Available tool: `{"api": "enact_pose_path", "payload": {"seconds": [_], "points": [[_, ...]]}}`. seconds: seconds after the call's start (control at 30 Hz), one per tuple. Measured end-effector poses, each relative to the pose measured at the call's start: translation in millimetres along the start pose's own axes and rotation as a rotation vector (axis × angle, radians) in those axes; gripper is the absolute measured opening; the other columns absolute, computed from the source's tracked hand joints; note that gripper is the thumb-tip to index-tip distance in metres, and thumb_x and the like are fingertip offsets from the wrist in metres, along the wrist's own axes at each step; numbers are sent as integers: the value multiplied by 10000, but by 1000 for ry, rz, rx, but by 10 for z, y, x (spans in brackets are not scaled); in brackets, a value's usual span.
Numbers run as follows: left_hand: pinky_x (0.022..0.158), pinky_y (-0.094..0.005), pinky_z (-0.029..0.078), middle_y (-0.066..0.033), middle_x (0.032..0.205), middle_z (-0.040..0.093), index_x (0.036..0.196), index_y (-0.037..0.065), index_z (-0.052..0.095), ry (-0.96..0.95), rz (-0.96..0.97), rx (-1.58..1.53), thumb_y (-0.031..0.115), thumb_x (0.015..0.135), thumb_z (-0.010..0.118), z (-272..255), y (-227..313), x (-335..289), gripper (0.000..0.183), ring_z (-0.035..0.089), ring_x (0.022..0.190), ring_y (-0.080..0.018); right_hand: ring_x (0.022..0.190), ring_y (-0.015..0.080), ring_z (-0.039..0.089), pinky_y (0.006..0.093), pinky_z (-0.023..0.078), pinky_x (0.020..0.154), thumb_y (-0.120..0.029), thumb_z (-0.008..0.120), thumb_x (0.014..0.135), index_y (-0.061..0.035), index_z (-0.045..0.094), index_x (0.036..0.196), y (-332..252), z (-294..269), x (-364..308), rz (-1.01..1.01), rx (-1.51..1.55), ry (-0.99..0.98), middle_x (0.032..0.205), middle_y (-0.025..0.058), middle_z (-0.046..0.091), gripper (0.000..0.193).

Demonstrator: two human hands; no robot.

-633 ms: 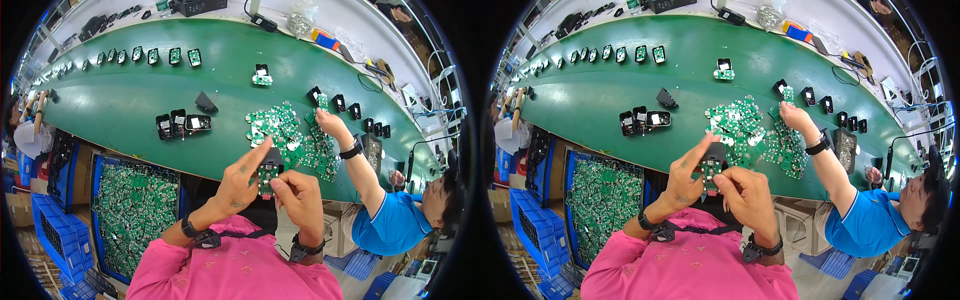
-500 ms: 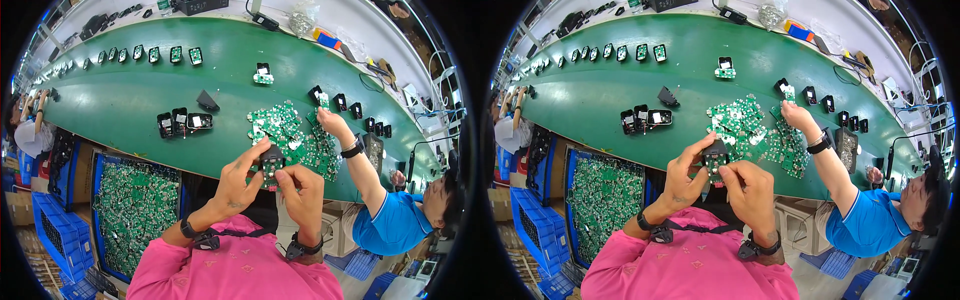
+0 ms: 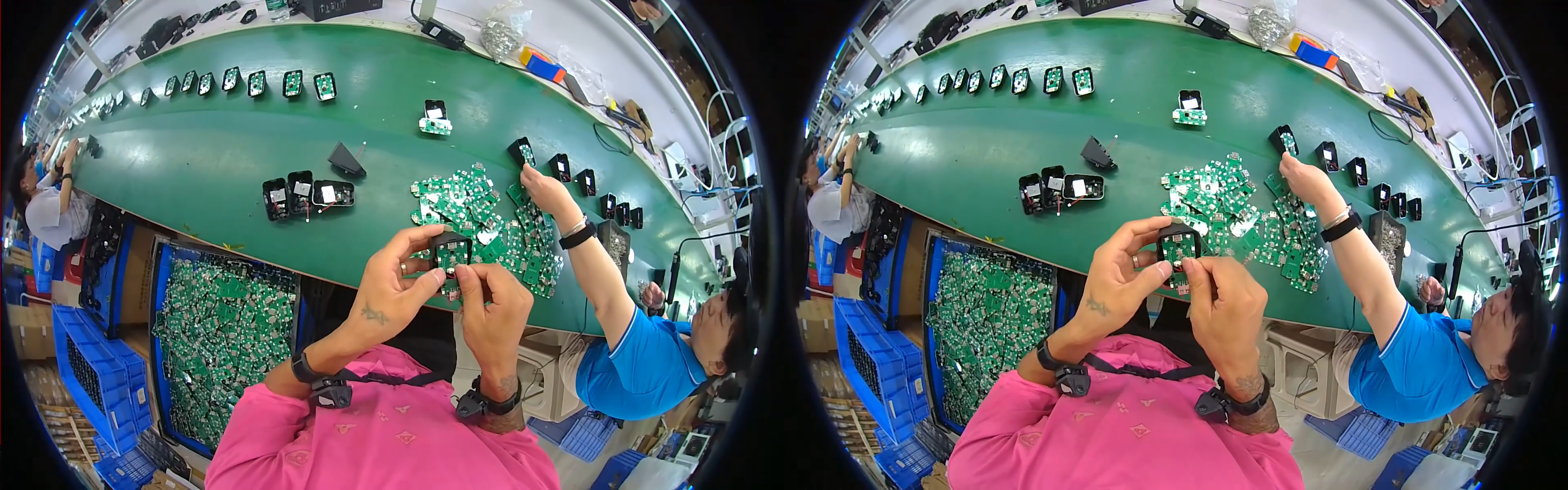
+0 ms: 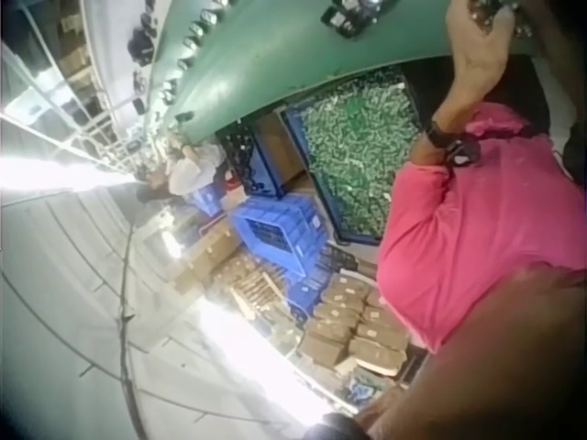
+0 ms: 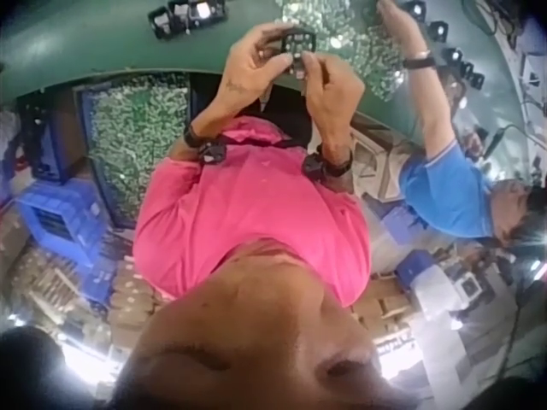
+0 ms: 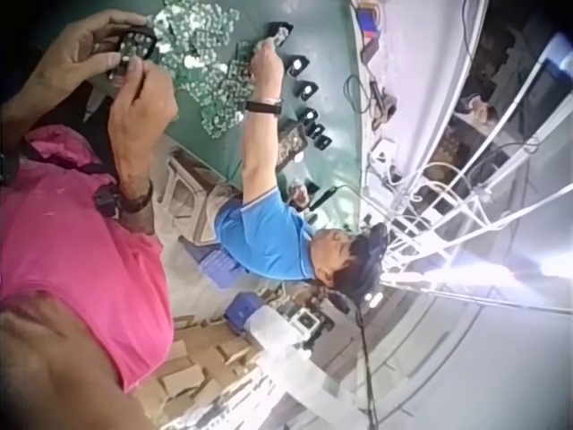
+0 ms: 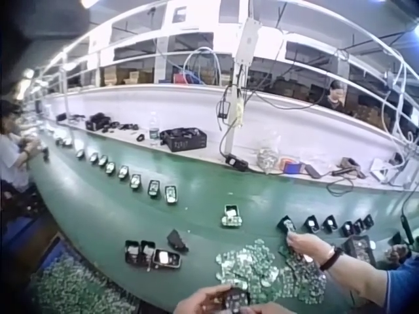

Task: The person picks up a circuit board and a black plastic housing by hand, fits the board into the housing, and places the assembled unit onto the green conveyor belt.

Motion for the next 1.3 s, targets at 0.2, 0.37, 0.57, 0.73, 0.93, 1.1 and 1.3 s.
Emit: {"api": "enact_pose_path", "payload": {"seconds": [0.2,0.37,0.57,0.73,0.93,1.1,1.3], "points": [[819,-289,571,-141,1243,583,1382,-5,460,-8,-83,-84,11,914,617,0,15,38,494,614,1044,-155,545,137,546,279,415,511,-132,681,945,17,636,832,-7,2,16,-14,-41,0,667,74,602,192],[808,-288,576,-127,1238,598,1424,25,451,-60,-167,-97,49,947,594,-16,91,43,498,620,1017,-132,539,91,460,274,360,491,-168,646,975,19,608,828,-3,-16,-2,94,37,-48,625,35,542,242],[817,-316,609,-116,1275,603,1430,49,485,-90,-273,-146,83,980,579,-28,154,61,461,624,1057,-135,557,52,460,248,351,487,-180,623,994,14,610,827,-31,-71,-6,146,78,-85,636,-9,552,256],[771,-305,624,-125,1277,624,1409,50,518,-103,-235,-104,96,963,611,-49,157,60,458,649,1043,-150,520,32,453,216,328,456,-179,613,1001,-3,610,827,8,-158,-1,294,323,-181,632,-22,543,247],[728,-281,620,-135,1209,662,1358,21,573,-74,-114,-28,111,944,663,-43,54,45,433,661,991,-139,493,33,457,202,330,440,-168,600,1004,-14,607,824,1,-244,39,565,569,-247,616,-29,525,237],[767,-247,567,-78,1145,682,1353,21,587,-4,-55,-2,120,968,651,-79,79,64,402,640,964,-97,507,47,494,205,369,450,-143,590,1004,-2,598,836,32,-272,56,487,502,-368,631,-7,551,219],[782,-262,585,-93,1204,641,1390,41,546,-56,-73,-19,53,915,673,3,154,57,491,637,1007,-114,557,48,527,198,394,486,-145,600,1000,1,605,840,40,-236,-8,407,668,-259,679,2,587,216]]}}
Point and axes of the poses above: each hand's wrist, its own x-axis towards the middle knuckle, its own z-axis out of the palm, y = z × x, the point moved 1 cm from there along x, towards the middle knuckle
